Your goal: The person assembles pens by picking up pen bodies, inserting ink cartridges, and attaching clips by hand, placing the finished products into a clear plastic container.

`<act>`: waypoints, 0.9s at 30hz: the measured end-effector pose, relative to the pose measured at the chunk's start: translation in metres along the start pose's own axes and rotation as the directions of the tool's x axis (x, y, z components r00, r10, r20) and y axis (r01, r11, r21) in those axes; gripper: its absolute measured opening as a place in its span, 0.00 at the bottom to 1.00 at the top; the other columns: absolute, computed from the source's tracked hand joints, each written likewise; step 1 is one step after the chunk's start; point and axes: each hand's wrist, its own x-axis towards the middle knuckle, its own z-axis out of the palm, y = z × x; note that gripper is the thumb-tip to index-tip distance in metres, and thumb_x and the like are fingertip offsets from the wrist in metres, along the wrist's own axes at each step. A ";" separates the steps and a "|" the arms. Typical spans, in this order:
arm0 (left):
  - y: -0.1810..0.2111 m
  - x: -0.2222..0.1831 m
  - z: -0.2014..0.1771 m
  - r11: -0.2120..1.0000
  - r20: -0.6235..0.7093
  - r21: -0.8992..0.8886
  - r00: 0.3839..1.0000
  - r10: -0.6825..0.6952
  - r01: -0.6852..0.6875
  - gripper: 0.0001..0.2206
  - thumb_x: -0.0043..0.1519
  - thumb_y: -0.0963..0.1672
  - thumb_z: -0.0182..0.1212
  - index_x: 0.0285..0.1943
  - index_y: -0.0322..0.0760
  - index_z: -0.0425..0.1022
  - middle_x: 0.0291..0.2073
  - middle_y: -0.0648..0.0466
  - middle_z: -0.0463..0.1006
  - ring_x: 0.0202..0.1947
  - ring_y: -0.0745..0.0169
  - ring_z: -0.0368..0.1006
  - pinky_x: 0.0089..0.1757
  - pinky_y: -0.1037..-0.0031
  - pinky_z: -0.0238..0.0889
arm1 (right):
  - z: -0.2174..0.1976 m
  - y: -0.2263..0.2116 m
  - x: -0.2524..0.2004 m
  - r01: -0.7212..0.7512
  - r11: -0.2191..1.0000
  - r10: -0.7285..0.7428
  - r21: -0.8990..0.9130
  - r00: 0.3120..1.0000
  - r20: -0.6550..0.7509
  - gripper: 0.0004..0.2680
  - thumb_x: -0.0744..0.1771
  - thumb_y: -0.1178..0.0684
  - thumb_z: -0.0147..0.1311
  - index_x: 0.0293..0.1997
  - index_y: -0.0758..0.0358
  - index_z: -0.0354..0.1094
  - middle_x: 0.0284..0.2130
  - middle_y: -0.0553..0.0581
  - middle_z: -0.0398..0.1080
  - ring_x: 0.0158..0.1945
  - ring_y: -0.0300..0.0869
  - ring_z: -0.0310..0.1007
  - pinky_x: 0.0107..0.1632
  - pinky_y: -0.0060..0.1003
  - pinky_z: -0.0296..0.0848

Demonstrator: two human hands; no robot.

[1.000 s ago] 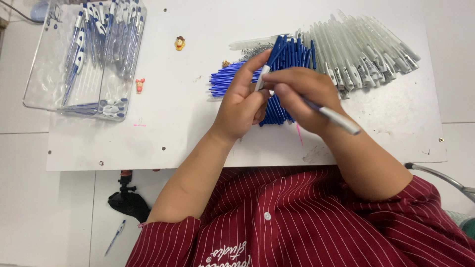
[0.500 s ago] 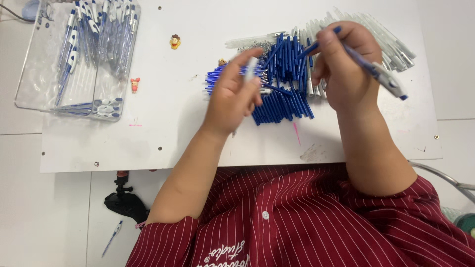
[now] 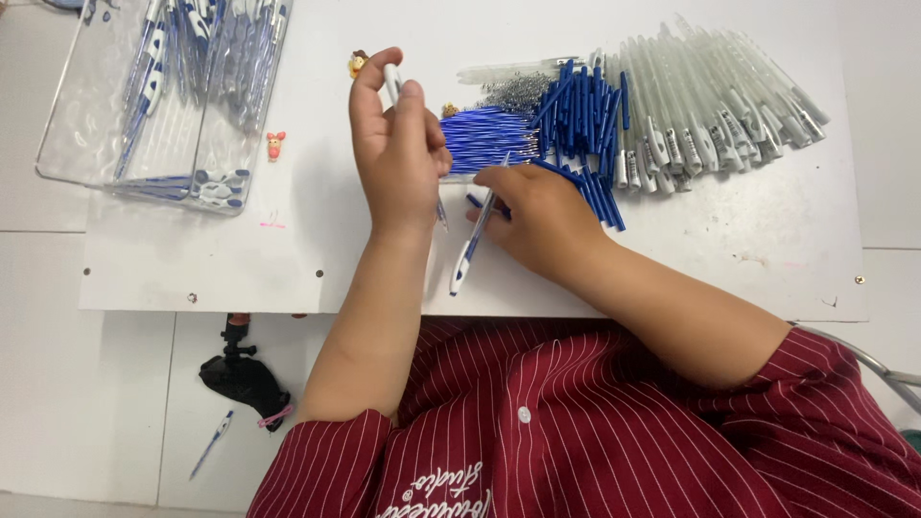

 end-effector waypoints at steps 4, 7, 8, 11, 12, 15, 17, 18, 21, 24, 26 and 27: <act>-0.001 0.000 0.001 0.994 0.055 0.084 0.997 0.058 -0.063 0.14 0.69 0.46 0.50 0.63 0.47 0.68 0.19 0.56 0.63 0.19 0.70 0.56 0.21 0.78 0.51 | -0.010 0.013 -0.002 0.211 0.975 -0.216 -0.075 0.975 -0.062 0.11 0.66 0.50 0.67 0.48 0.61 0.71 0.37 0.58 0.74 0.37 0.54 0.70 0.39 0.47 0.65; -0.002 0.000 0.001 0.991 0.095 0.102 0.993 0.074 -0.083 0.14 0.70 0.46 0.50 0.64 0.47 0.67 0.19 0.57 0.63 0.19 0.71 0.56 0.21 0.79 0.50 | -0.016 0.020 -0.002 0.423 0.895 -0.432 -0.140 0.901 -0.037 0.05 0.66 0.57 0.62 0.44 0.56 0.72 0.35 0.49 0.75 0.37 0.51 0.66 0.42 0.44 0.65; -0.003 0.000 0.000 0.990 0.129 0.099 0.988 0.089 -0.102 0.14 0.71 0.46 0.50 0.64 0.47 0.66 0.20 0.57 0.63 0.20 0.71 0.57 0.21 0.79 0.50 | -0.017 0.021 -0.002 0.510 0.845 -0.518 -0.162 0.855 -0.011 0.09 0.66 0.64 0.55 0.46 0.54 0.73 0.38 0.45 0.77 0.42 0.51 0.66 0.44 0.44 0.69; -0.009 0.000 0.001 0.977 0.175 0.152 0.977 0.124 -0.151 0.14 0.71 0.48 0.50 0.64 0.47 0.66 0.20 0.57 0.65 0.20 0.72 0.60 0.22 0.81 0.54 | -0.014 0.023 0.004 0.504 0.836 -0.501 -0.216 0.863 0.074 0.10 0.62 0.65 0.52 0.39 0.51 0.71 0.28 0.41 0.73 0.42 0.49 0.65 0.39 0.44 0.69; -0.009 -0.001 0.002 0.977 0.179 0.153 0.976 0.123 -0.151 0.14 0.71 0.48 0.50 0.64 0.47 0.66 0.20 0.57 0.65 0.20 0.72 0.60 0.22 0.81 0.54 | -0.014 0.025 0.004 0.501 0.838 -0.498 -0.217 0.864 0.072 0.10 0.62 0.65 0.52 0.39 0.51 0.71 0.28 0.41 0.73 0.42 0.49 0.65 0.39 0.44 0.69; -0.009 -0.003 0.003 0.960 0.172 0.206 0.972 0.158 -0.192 0.14 0.70 0.48 0.50 0.64 0.46 0.66 0.23 0.59 0.68 0.21 0.74 0.63 0.23 0.81 0.57 | -0.015 0.028 0.003 0.489 0.838 -0.478 -0.243 0.872 0.109 0.08 0.60 0.62 0.54 0.37 0.53 0.72 0.27 0.43 0.74 0.41 0.49 0.66 0.40 0.44 0.68; -0.007 -0.004 0.003 0.951 0.183 0.246 0.973 0.144 -0.187 0.15 0.71 0.48 0.49 0.65 0.47 0.66 0.23 0.60 0.68 0.23 0.73 0.65 0.26 0.80 0.60 | -0.015 0.027 0.002 0.420 0.891 -0.406 -0.173 0.907 0.111 0.09 0.60 0.63 0.55 0.36 0.50 0.73 0.27 0.41 0.74 0.41 0.47 0.64 0.38 0.44 0.67; -0.007 -0.004 0.002 0.951 0.181 0.248 0.973 0.145 -0.188 0.15 0.71 0.48 0.49 0.65 0.47 0.66 0.23 0.60 0.68 0.23 0.73 0.65 0.26 0.80 0.60 | -0.014 0.028 0.002 0.422 0.890 -0.408 -0.172 0.906 0.111 0.09 0.60 0.63 0.55 0.36 0.50 0.73 0.27 0.41 0.74 0.41 0.47 0.64 0.38 0.44 0.67; -0.006 -0.005 0.003 0.940 0.187 0.280 0.972 0.144 -0.193 0.15 0.70 0.49 0.49 0.65 0.47 0.66 0.21 0.59 0.67 0.23 0.73 0.65 0.28 0.79 0.61 | -0.014 0.030 0.002 0.414 0.894 -0.410 -0.170 0.910 0.061 0.10 0.59 0.64 0.54 0.36 0.50 0.73 0.28 0.40 0.75 0.41 0.48 0.65 0.38 0.44 0.69; -0.006 -0.002 0.005 0.964 0.165 0.234 0.982 0.090 -0.128 0.15 0.70 0.48 0.49 0.66 0.48 0.65 0.21 0.58 0.67 0.22 0.72 0.63 0.25 0.79 0.58 | -0.020 0.028 0.003 0.474 0.874 -0.473 -0.109 0.880 0.038 0.04 0.65 0.59 0.61 0.41 0.55 0.73 0.32 0.49 0.77 0.43 0.51 0.67 0.42 0.44 0.70; -0.010 0.006 0.006 0.989 0.072 -0.115 0.994 -0.081 0.089 0.10 0.69 0.48 0.48 0.55 0.44 0.66 0.20 0.50 0.68 0.12 0.66 0.56 0.19 0.77 0.56 | -0.024 0.025 0.004 0.383 0.923 -0.382 0.028 0.923 -0.053 0.11 0.66 0.47 0.67 0.46 0.57 0.72 0.41 0.49 0.78 0.43 0.51 0.69 0.50 0.46 0.65; -0.015 0.009 0.005 0.990 0.070 -0.115 0.994 -0.079 0.086 0.10 0.69 0.48 0.48 0.55 0.44 0.66 0.20 0.50 0.68 0.12 0.66 0.56 0.19 0.77 0.56 | -0.026 0.022 0.003 0.386 0.922 -0.385 0.029 0.922 -0.053 0.11 0.66 0.47 0.67 0.46 0.57 0.72 0.41 0.49 0.78 0.43 0.51 0.69 0.50 0.46 0.65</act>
